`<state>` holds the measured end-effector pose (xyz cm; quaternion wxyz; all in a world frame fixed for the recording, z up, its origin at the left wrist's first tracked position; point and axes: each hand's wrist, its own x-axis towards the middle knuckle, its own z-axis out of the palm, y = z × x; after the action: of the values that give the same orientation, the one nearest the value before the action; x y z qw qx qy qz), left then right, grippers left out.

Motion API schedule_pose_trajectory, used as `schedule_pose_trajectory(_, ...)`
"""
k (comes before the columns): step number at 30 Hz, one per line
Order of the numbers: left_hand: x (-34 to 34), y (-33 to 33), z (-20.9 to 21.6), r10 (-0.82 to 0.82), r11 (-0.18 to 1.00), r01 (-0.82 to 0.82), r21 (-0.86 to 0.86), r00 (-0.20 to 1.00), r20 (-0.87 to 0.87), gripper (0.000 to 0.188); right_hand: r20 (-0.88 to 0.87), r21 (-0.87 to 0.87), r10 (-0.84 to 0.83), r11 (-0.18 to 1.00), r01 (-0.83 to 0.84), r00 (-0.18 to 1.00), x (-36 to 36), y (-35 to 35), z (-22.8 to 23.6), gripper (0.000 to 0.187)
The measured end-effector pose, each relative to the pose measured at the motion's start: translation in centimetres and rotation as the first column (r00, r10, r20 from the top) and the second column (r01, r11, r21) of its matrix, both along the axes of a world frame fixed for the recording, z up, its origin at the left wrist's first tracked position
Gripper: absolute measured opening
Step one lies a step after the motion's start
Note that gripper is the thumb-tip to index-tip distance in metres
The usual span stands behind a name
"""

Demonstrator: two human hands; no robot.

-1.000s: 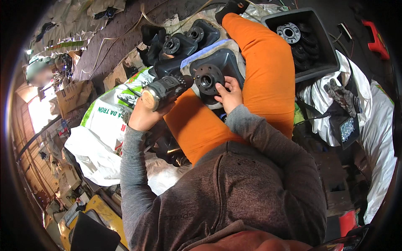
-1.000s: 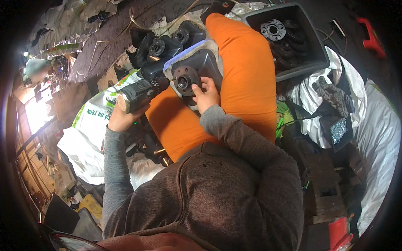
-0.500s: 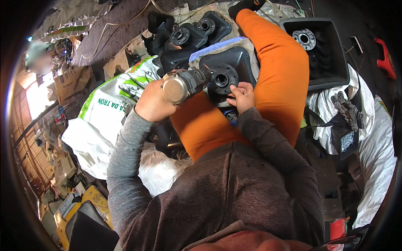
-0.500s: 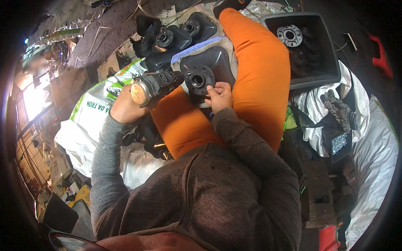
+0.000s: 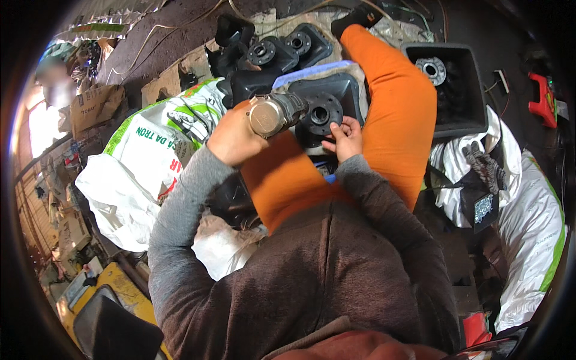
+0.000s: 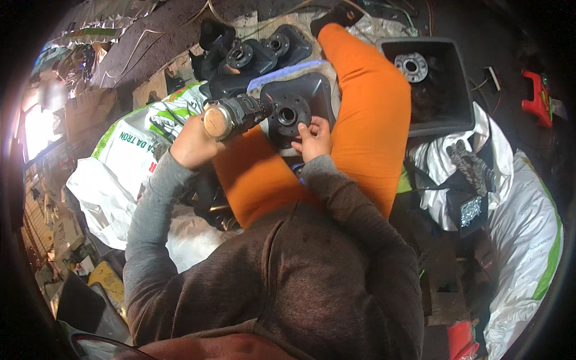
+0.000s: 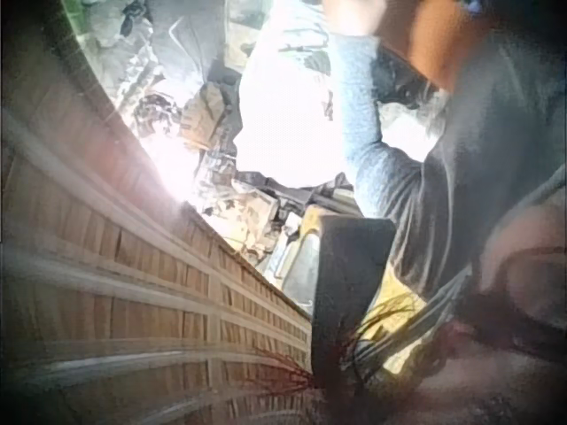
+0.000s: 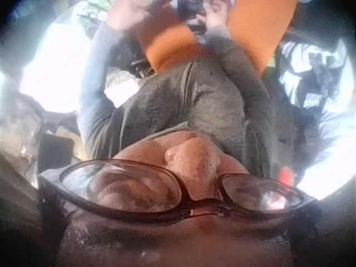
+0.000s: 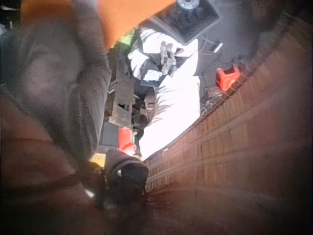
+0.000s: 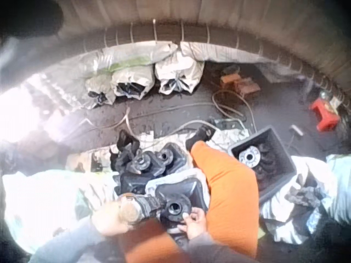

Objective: The person uses a cordless drill to fasten screws into black mechanical parts resting on their lap. They repeatedly pick up parts, align them, and drive screws, then place finished units into a nearby white sack.

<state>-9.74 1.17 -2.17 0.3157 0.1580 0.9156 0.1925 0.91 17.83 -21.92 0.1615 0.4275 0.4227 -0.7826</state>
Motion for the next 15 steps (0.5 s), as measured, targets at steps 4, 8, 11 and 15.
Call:
schedule_pose_trajectory(4,1.0,-1.2,1.4,0.140,0.926,-0.143,0.348,0.990,0.035,0.052,-0.036,0.035,0.000,0.999,0.001,0.999,-0.4,0.0,0.2,0.031)
schedule_pose_trajectory(8,-1.2,3.3,3.1,0.124,0.950,-0.203,0.239,0.943,0.310,0.065,-0.046,0.022,0.092,0.996,-0.091,0.995,0.4,0.4,0.4,0.048)
schedule_pose_trajectory(11,-3.4,6.5,-0.7,-0.019,0.960,-0.095,0.262,0.915,0.404,0.050,-0.063,-0.068,0.234,0.969,-0.238,0.970,2.7,1.7,2.7,0.071)
schedule_pose_trajectory(15,-5.1,9.4,-6.4,0.017,0.993,-0.077,0.088,0.839,0.544,0.034,-0.184,-0.248,0.277,0.915,-0.318,0.943,6.8,5.6,5.1,0.072)
